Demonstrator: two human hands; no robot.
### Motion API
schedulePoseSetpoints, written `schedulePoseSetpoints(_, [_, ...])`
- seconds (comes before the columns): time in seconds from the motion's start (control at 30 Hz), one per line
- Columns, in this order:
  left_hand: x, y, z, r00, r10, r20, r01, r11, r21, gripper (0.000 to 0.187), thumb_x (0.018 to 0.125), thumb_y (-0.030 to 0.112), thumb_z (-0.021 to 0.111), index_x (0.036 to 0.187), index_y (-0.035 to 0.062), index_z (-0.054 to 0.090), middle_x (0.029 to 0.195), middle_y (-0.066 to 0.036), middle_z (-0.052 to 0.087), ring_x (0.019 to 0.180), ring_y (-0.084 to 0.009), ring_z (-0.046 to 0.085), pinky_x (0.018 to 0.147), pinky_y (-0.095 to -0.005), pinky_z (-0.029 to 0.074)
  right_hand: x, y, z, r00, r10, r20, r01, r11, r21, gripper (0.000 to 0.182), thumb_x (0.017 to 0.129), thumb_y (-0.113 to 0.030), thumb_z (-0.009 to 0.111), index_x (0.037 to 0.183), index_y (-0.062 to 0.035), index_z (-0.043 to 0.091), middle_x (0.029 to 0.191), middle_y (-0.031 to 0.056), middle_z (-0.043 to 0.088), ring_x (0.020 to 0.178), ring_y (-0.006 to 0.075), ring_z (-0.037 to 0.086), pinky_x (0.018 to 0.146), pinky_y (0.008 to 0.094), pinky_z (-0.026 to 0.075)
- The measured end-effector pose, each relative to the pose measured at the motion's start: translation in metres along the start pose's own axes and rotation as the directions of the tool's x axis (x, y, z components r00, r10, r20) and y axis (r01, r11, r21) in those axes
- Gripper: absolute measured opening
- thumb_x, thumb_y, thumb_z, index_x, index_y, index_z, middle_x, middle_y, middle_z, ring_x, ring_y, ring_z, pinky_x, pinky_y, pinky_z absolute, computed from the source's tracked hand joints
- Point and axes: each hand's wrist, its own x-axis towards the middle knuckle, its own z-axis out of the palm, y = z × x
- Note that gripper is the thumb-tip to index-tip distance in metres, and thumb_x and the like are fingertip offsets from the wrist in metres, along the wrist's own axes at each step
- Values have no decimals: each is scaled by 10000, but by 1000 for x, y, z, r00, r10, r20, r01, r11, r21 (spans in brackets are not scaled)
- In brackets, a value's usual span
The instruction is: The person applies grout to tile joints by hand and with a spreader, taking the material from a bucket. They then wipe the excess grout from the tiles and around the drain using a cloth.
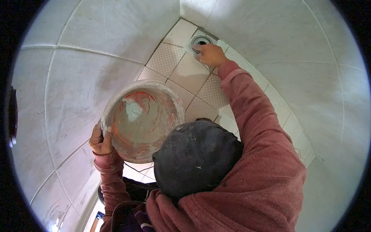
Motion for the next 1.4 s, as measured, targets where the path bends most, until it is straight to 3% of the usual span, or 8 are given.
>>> schedulePoseSetpoints(0.07, [-1,-2,0,1000,-14,-2,14,1000,-6,252,836,62,601,1072,-27,608,874,-64,620,769,-128,543,726,-250,437,-2,-10,2,970,-174,168,220,921,-320,572,759,-198,523,1326,-177,450,785,151,645,706,312,630,656,413,493])
schedulePoseSetpoints(0.27, [1,2,0,1000,-19,3,19,1000,25,253,832,74,615,1066,-22,613,869,-51,615,756,-120,533,710,-247,434,-31,-12,12,980,-160,121,199,862,-467,466,743,-175,526,1197,-69,533,678,140,629,609,306,618,572,416,492])
schedulePoseSetpoints(0.8, [2,1,4,999,-12,-48,10,999,-39,371,748,31,644,1108,-47,595,788,-90,589,707,-153,530,672,-252,428,-65,26,19,1000,-26,-2,23,940,-341,395,732,-220,563,1103,-107,638,747,144,635,709,307,624,660,416,500])
schedulePoseSetpoints(0.93, [2,5,3,998,-40,-44,40,999,-13,367,753,29,642,1112,-36,598,788,-84,582,711,-146,520,667,-255,423,-69,-17,4,988,-148,-49,155,972,176,346,707,-141,573,1036,-86,662,799,147,651,690,244,628,640,345,494])
schedulePoseSetpoints(1.07, [4,20,10,988,-141,-69,133,985,-111,365,756,27,639,1116,-19,602,755,-59,560,700,-123,493,659,-237,404,-68,-110,-27,764,-629,-140,543,510,667,282,703,-80,567,966,-43,664,681,95,592,570,112,514,538,248,415])
schedulePoseSetpoints(1.13, [5,17,12,993,-104,-59,98,990,-103,366,756,27,636,1117,-15,603,744,-53,556,685,-118,487,647,-237,403,-68,-149,-20,599,-801,-17,554,399,731,287,713,-101,556,973,-36,659,679,117,600,575,166,547,556,291,434])
schedulePoseSetpoints(1.27, [4,19,13,997,-55,-63,55,998,-6,374,741,54,657,1106,-16,609,710,-60,545,641,-118,479,607,-239,399,-79,-189,63,622,-689,373,544,722,426,496,732,-145,533,1211,-21,506,864,213,634,814,376,613,755,435,472])
schedulePoseSetpoints(1.4, [0,12,7,996,-85,-22,86,995,47,342,803,57,653,1132,-21,601,917,-87,656,848,-130,588,789,-253,448,-85,-195,100,519,-598,611,510,790,340,577,740,-147,512,1293,-22,408,971,249,610,924,396,591,811,459,457])
